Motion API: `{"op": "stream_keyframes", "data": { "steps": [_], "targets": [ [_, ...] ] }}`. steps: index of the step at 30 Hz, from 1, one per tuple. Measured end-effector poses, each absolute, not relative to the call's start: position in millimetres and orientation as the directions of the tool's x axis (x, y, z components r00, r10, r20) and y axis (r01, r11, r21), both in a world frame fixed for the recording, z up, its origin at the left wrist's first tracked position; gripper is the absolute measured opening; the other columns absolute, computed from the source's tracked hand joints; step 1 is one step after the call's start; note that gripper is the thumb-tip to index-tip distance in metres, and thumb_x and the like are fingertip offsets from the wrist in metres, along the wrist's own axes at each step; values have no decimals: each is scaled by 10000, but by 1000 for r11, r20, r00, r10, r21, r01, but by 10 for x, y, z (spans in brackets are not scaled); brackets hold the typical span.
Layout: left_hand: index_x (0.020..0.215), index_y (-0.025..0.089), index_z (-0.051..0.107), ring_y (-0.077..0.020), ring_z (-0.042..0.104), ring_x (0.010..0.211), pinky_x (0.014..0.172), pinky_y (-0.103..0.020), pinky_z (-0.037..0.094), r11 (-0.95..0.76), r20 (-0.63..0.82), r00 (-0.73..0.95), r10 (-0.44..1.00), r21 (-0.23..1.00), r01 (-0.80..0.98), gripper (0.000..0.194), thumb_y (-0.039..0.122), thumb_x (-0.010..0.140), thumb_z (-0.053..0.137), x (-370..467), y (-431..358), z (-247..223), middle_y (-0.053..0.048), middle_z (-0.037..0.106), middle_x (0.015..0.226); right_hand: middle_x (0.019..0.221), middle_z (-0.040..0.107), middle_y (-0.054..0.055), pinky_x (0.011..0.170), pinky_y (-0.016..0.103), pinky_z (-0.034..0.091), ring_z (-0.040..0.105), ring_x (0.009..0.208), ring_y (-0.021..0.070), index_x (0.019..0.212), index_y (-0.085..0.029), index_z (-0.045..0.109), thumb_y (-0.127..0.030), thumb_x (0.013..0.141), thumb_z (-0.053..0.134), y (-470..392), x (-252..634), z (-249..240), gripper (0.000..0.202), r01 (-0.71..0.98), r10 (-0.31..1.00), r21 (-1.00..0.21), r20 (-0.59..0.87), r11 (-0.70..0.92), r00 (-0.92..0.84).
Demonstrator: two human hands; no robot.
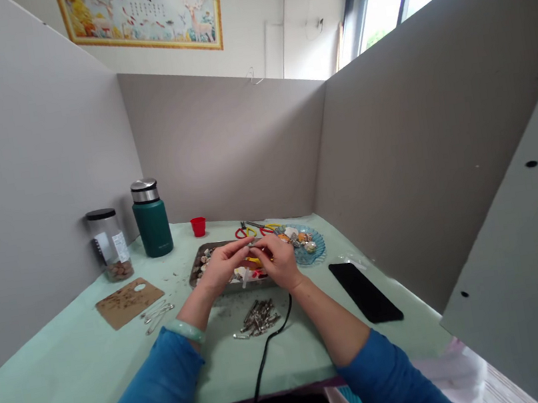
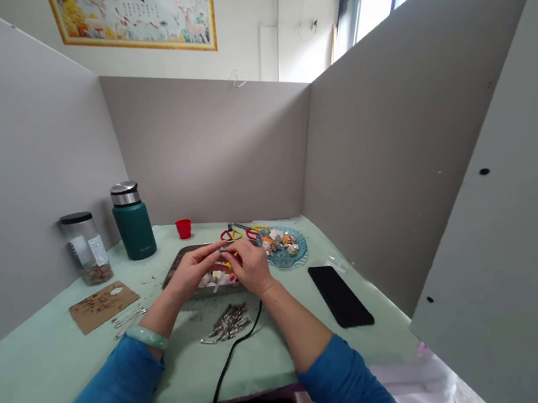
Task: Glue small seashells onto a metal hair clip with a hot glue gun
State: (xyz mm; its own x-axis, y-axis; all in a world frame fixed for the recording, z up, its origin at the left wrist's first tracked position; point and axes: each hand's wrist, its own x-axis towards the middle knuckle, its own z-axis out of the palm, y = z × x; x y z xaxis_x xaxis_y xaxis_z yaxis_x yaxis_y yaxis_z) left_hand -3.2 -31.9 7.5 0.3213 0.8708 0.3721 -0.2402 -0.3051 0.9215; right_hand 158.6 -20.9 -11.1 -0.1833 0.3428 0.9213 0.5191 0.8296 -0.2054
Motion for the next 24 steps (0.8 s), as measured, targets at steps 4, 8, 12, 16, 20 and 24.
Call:
{"op": "stream_keyframes", "data": {
  "steps": [4,8,12,16,20,24],
  "targets": [
    [1112,130,651,-250,659,897,811,-392,538,-316,373,287,882,921,-227,492,378,691,710,-26,-317,80,-123,672,1088,808,628,52,701,298,474,580,771,166,870,-195,604,-259,874,518,-211,1584,-108,108,500,340,-203,920,842,-197],
    [1127,127,640,-233,657,890,832,-387,533,-339,392,270,880,914,-221,490,376,710,695,-23,-309,80,-113,681,1067,853,638,60,736,302,474,583,817,170,922,-194,608,-230,883,497,-218,1587,-99,123,479,331,-197,919,856,-214],
    [1134,134,636,-235,651,918,847,-387,529,-348,397,251,883,911,-220,496,386,711,690,-19,-304,77,-101,682,1067,830,628,56,700,295,474,582,782,167,895,-194,603,-246,880,501,-227,1590,-91,116,488,359,-236,917,840,-174],
    [1138,145,635,-249,639,962,861,-391,519,-353,400,260,879,912,-209,506,386,697,701,-18,-292,65,-99,674,1093,769,604,38,651,279,461,564,710,153,828,-191,597,-260,871,514,-229,1589,-93,117,496,379,-264,914,827,-145],
    [1150,151,627,-263,629,988,877,-392,503,-349,390,272,879,918,-188,564,338,635,755,-17,-274,50,-102,675,1093,739,587,30,616,267,447,542,656,141,801,-188,587,-271,869,516,-233,1579,-94,129,479,402,-303,908,824,-118],
    [1132,152,640,-265,616,1014,889,-383,491,-380,411,268,871,911,-160,527,348,653,742,-20,-269,47,-104,663,1120,721,577,22,611,257,440,533,643,133,783,-183,581,-271,865,522,-234,1569,-94,134,472,416,-318,902,822,-117]
  ]
}}
